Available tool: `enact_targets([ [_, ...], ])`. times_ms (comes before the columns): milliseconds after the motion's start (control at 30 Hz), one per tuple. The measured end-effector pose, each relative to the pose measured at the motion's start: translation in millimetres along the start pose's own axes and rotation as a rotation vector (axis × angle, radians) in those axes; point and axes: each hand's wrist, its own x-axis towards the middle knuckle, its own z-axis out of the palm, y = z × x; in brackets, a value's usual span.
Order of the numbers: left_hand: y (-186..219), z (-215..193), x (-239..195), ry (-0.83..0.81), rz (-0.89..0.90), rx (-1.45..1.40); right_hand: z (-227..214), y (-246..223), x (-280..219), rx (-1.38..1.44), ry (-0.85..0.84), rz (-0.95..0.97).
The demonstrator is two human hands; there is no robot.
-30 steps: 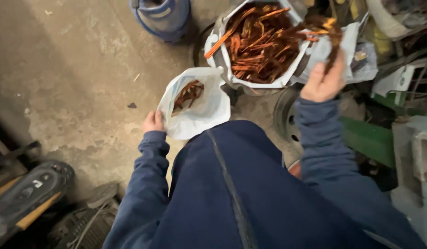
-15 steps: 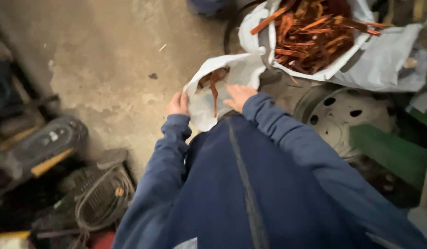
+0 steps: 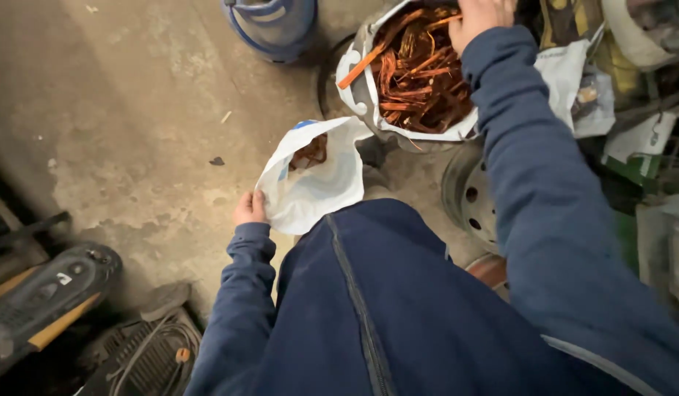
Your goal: Sorting copper wire scrap into a smaller bag.
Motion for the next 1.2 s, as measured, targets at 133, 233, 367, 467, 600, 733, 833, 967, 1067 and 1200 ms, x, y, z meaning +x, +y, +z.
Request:
enact_targets([
  [133, 10, -2, 2, 0.012, 0.040, -0.045, 8, 6, -8, -0.310, -0.425, -0.005],
  [233, 5, 2, -1, -0.013, 0.039, -0.063, -27, -8, -21, -0.368, -0.578, 0.049],
  [367, 1, 8, 4, -0.029, -0.046, -0.049, -108, -49, -38, -0.132, -0.282, -0.010],
  [467, 0, 7, 16, -0.057, 0.001, -0.058, -150, -80, -50, -0.177, -0.228, -0.062],
  [600, 18, 3, 32, -0.096, 0.078, -0.066, -190, -71, -70, -0.185, -0.143, -0.016],
  [733, 29, 0, 41, -0.132, 0.080, 0.018, -242, -73, -65, -0.082, -0.113, 0.043],
  [833, 32, 0, 42, -0.144, 0.112, 0.044, -253, -92, -66, 0.053, -0.146, 0.027],
  [967, 48, -13, 33, -0.118, 0.109, -0.040, -186, -174, -45, 0.204, -0.288, -0.139],
  [1067, 25, -3, 31, -0.134, 0.039, 0.017, -83, -228, -62, 0.292, -0.308, -0.225],
  [1200, 12, -10, 27, -0.115, 0.178, -0.020, -2, -292, -74, 0.154, -1.020, 0.079],
])
